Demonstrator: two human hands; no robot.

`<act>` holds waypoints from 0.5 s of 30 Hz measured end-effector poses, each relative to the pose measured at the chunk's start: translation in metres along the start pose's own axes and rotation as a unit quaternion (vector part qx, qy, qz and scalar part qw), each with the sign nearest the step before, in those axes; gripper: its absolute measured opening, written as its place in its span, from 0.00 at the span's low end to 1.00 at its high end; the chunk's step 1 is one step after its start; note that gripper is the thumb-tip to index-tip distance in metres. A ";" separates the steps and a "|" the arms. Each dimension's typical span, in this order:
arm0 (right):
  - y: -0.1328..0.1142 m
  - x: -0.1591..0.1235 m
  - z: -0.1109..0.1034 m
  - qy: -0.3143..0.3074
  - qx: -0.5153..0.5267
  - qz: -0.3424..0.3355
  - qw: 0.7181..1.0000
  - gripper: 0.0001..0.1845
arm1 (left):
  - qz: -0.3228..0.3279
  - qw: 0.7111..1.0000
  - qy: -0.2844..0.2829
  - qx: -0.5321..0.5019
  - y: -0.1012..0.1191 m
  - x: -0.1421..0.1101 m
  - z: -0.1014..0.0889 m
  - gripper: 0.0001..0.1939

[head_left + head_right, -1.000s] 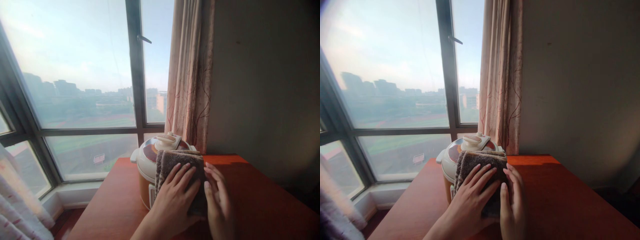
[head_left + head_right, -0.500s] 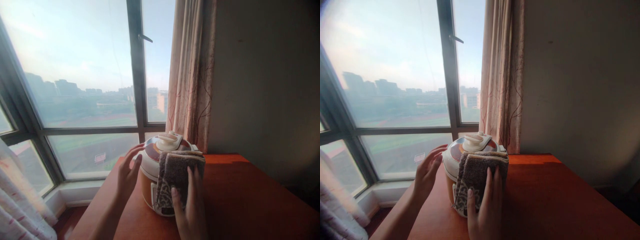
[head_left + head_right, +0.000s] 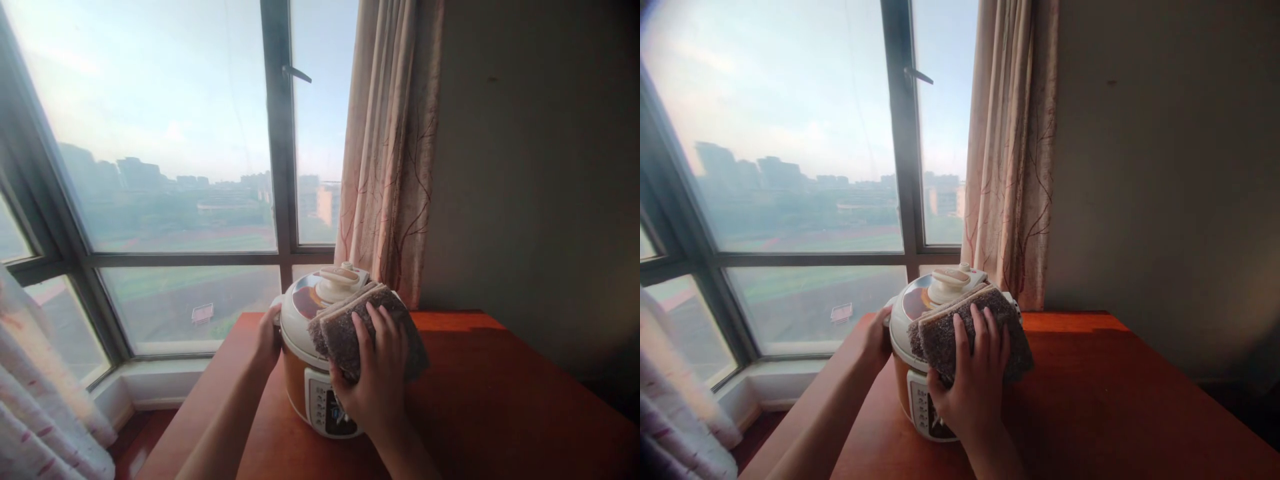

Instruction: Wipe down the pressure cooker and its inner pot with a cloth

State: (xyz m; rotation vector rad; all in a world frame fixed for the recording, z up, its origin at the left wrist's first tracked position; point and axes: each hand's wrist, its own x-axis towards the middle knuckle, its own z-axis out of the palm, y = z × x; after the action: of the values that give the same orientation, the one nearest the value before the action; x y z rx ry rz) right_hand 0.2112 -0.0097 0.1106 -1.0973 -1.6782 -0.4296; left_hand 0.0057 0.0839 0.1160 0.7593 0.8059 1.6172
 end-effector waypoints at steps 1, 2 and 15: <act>0.006 0.005 -0.002 -0.017 0.007 -0.016 1.000 0.41 | -0.014 1.000 -0.006 -0.010 -0.002 0.000 -0.001 0.20; 0.012 0.011 -0.004 -0.030 0.015 -0.028 0.999 0.39 | -0.024 1.000 -0.008 -0.014 -0.003 0.001 -0.002 0.19; 0.122 0.081 0.007 -0.095 0.213 0.175 0.956 0.21 | 0.048 0.999 0.006 0.012 0.000 -0.005 0.007 0.21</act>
State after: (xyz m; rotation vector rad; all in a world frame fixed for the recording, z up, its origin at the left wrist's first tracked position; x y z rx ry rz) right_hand 0.3042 0.0956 0.1526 -1.1001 -1.5946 0.2642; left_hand 0.0121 0.0794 0.1199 0.8177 0.8091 1.7016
